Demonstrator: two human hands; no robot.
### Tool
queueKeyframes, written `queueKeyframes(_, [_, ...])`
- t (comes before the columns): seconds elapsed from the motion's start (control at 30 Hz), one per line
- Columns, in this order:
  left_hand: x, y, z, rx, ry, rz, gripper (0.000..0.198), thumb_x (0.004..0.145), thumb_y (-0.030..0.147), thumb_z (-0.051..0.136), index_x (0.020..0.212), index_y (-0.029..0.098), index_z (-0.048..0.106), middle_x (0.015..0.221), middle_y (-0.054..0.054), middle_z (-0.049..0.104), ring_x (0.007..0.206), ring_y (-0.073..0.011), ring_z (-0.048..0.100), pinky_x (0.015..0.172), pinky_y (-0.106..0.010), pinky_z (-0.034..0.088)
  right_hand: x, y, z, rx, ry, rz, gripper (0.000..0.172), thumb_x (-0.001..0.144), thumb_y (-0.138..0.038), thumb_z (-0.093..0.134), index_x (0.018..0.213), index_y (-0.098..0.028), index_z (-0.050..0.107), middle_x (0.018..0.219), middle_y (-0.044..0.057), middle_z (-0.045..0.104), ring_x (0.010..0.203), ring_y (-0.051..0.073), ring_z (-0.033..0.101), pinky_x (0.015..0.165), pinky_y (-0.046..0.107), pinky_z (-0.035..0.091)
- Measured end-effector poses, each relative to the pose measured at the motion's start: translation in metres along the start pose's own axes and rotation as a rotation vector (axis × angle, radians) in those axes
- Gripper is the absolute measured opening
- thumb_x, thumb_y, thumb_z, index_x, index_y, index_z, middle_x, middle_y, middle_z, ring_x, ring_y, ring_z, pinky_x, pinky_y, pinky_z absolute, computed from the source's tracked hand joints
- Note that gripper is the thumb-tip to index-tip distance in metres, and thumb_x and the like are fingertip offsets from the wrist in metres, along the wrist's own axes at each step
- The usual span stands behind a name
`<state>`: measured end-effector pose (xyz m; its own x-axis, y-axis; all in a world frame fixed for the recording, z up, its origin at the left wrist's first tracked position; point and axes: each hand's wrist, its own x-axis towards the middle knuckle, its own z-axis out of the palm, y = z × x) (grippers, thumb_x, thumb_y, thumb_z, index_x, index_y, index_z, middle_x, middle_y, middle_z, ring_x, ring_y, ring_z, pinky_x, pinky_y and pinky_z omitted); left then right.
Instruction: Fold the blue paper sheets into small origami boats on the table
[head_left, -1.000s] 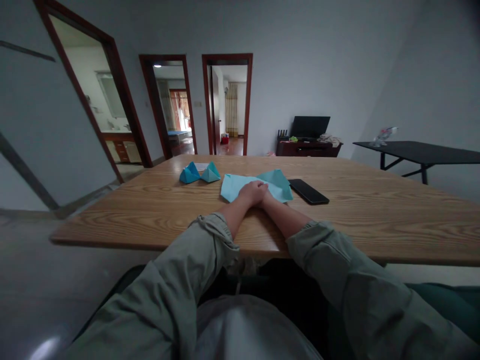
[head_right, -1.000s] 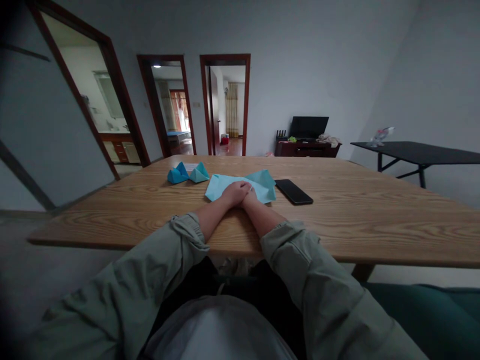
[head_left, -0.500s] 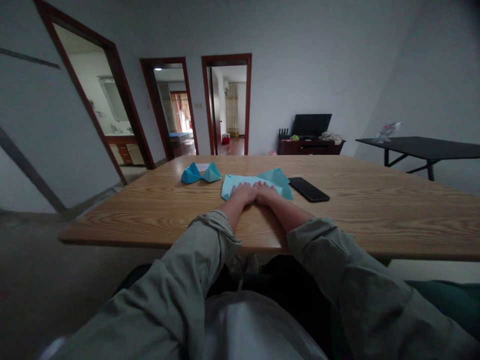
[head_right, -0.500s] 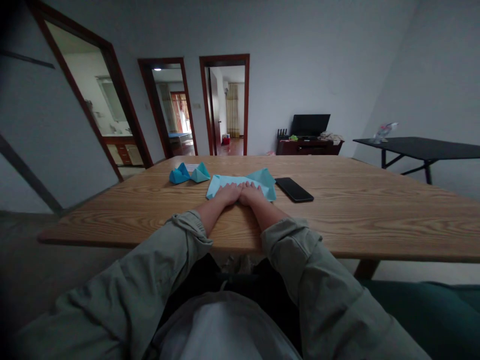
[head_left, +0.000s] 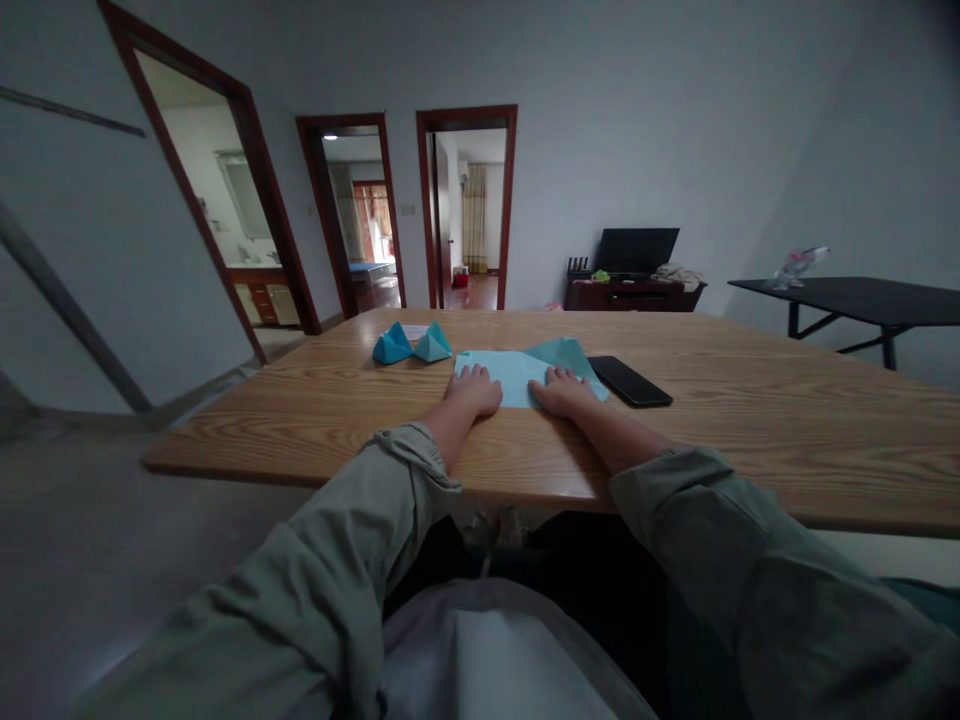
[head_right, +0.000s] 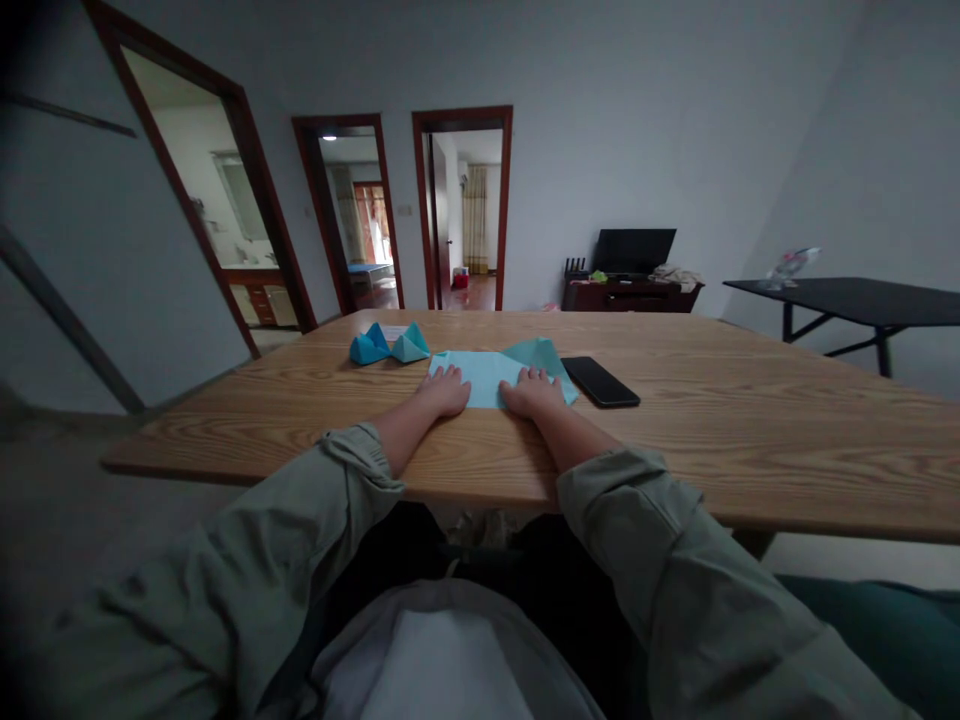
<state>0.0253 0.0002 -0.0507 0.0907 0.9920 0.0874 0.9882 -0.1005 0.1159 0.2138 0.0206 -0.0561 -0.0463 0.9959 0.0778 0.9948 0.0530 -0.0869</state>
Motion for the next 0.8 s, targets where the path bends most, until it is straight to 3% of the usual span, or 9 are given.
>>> queueKeyframes(0.17, [-0.002,-0.014,-0.003,0.014,-0.052,0.006,0.069,0.091,0.05,0.017,0.148,0.012,0.023,0.156,-0.011,0.014,0.142,-0.0314,0.014,0.113,-0.05,0.016,-0.008,0.014,-0.002,-0.013,0.017,0.011,0.081,0.088,-0.063,0.02,0.146,-0.007,0.027,0.152,0.019,0.023,0.139,0.035,0.02,0.109,0.055,0.016])
queueKeyframes(0.33, [-0.012,-0.033,-0.012,0.05,-0.147,0.088,0.07,0.092,0.051,0.015,0.15,0.013,0.017,0.157,-0.011,0.009,0.143,-0.0306,0.012,0.113,-0.053,0.013,-0.027,0.02,-0.006,-0.075,0.031,0.04,0.083,0.089,-0.062,0.02,0.14,0.002,0.034,0.144,0.027,0.033,0.134,0.036,0.03,0.108,0.047,0.023])
queueKeyframes(0.43, [-0.026,-0.05,-0.019,0.069,-0.168,0.112,0.069,0.092,0.051,0.012,0.15,0.014,0.014,0.157,-0.01,0.005,0.144,-0.03,0.007,0.113,-0.055,0.012,-0.043,0.025,-0.009,-0.115,0.028,0.032,0.085,0.089,-0.061,0.021,0.139,0.006,0.034,0.143,0.03,0.034,0.135,0.035,0.029,0.109,0.042,0.021])
queueKeyframes(0.57, [-0.05,-0.072,-0.024,0.087,-0.222,0.168,0.065,0.094,0.049,0.01,0.151,0.019,0.01,0.157,-0.006,0.003,0.143,-0.0325,0.006,0.111,-0.059,0.012,-0.06,0.029,-0.014,-0.118,0.007,0.069,0.088,0.087,-0.066,0.02,0.143,0.002,0.028,0.146,0.028,0.029,0.136,0.036,0.026,0.109,0.044,0.02])
queueKeyframes(0.7, [-0.074,-0.086,-0.034,0.102,-0.228,0.215,0.061,0.095,0.048,0.01,0.151,0.024,0.014,0.157,-0.003,0.006,0.143,-0.0318,0.007,0.111,-0.057,0.014,-0.071,0.027,-0.018,-0.152,-0.003,0.074,0.09,0.087,-0.067,0.019,0.141,0.004,0.031,0.144,0.03,0.031,0.135,0.037,0.028,0.108,0.044,0.021])
queueKeyframes(0.8, [-0.086,-0.092,-0.053,0.127,-0.268,0.213,0.057,0.095,0.047,0.024,0.148,0.03,0.022,0.156,-0.001,0.015,0.143,-0.0302,0.012,0.112,-0.054,0.015,-0.077,0.024,-0.021,-0.191,0.007,0.05,0.088,0.087,-0.065,0.02,0.14,0.004,0.033,0.143,0.03,0.033,0.135,0.037,0.029,0.107,0.046,0.021])
